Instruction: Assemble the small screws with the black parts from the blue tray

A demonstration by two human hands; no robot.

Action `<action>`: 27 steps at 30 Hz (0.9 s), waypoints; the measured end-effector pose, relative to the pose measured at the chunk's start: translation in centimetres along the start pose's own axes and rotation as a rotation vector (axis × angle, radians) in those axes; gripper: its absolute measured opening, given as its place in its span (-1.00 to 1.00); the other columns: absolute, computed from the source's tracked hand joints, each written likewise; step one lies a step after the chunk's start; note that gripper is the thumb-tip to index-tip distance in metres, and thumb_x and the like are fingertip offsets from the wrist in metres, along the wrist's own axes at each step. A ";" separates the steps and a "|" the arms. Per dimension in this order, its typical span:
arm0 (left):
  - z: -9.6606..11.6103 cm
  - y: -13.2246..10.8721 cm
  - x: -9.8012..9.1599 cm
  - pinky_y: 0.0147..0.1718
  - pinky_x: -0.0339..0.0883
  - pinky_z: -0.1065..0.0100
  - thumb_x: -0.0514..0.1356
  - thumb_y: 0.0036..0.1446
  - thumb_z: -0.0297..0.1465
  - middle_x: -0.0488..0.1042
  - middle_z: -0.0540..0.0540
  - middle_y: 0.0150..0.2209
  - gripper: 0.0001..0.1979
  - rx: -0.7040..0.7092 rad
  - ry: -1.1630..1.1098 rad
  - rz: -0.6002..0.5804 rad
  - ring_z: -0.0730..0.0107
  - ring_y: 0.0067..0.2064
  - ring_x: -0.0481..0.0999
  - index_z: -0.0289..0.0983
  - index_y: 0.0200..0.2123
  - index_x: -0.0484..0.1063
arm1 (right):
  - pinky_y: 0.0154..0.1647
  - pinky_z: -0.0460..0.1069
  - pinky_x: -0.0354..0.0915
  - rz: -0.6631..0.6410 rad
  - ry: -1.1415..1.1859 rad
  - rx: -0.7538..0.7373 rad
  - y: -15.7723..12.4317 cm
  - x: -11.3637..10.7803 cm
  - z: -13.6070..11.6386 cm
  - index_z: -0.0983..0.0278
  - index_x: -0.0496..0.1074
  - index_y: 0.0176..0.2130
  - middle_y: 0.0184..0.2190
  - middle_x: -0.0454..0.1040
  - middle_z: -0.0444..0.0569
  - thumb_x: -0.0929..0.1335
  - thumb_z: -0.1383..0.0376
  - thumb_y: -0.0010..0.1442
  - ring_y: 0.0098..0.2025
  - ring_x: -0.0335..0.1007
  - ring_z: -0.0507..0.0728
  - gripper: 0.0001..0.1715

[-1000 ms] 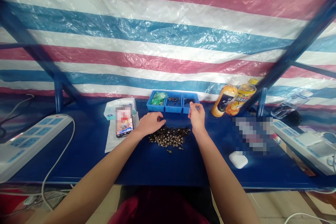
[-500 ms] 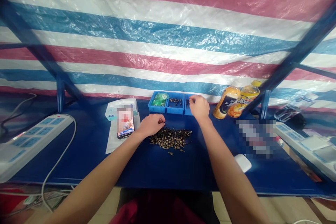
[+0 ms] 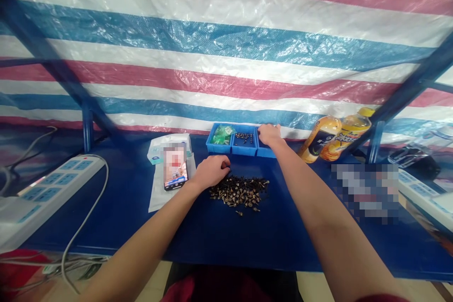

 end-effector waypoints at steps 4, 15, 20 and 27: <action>0.0 0.0 0.0 -0.19 0.39 0.23 0.20 0.11 -0.34 0.60 -0.08 -0.17 -0.84 -0.001 -0.011 -0.005 0.10 -0.12 0.57 -0.10 -0.22 0.53 | 0.05 0.20 0.05 0.011 0.017 0.011 -0.2 -0.4 0.1 0.25 0.58 -0.32 -0.24 0.57 0.14 0.30 0.44 0.11 -0.07 0.43 0.28 -0.75; -0.2 0.5 -0.5 -0.22 0.37 0.31 0.20 0.03 -0.49 0.61 -0.02 -0.28 -0.77 0.025 -0.086 0.063 0.21 -0.19 0.57 -0.14 -0.22 0.51 | -0.06 0.06 0.28 0.342 0.733 -0.090 -4.1 -7.6 -1.3 0.25 0.57 -0.18 -0.25 0.61 0.02 0.47 0.18 0.06 -0.17 0.50 0.19 -0.69; 0.1 0.5 -1.7 -0.23 0.37 0.33 0.19 0.04 -0.50 0.59 -0.03 -0.28 -0.77 0.029 -0.117 0.161 0.26 -0.20 0.56 -0.17 -0.22 0.52 | -0.18 0.06 0.32 0.363 0.996 -0.170 -8.9 -8.0 -3.3 0.21 0.58 -0.27 -0.36 0.59 -0.04 0.38 0.09 0.18 -0.31 0.48 0.15 -0.73; 1.3 0.0 -4.4 -0.15 0.42 0.35 0.22 0.12 -0.42 0.58 -0.02 -0.26 -0.87 0.104 -0.494 0.369 0.38 -0.25 0.56 -0.21 -0.24 0.51 | -0.20 0.08 0.36 0.221 1.106 -0.355 -15.1 -2.8 -6.2 0.10 0.58 -0.05 -0.17 0.62 -0.07 0.41 0.21 0.15 -0.28 0.49 0.16 -0.67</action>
Point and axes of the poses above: each hand's wrist, its own y-axis towards the middle knuckle, its own x-axis out of the palm, z = x × y, the point moved 10 cm from there along y, towards the middle knuckle
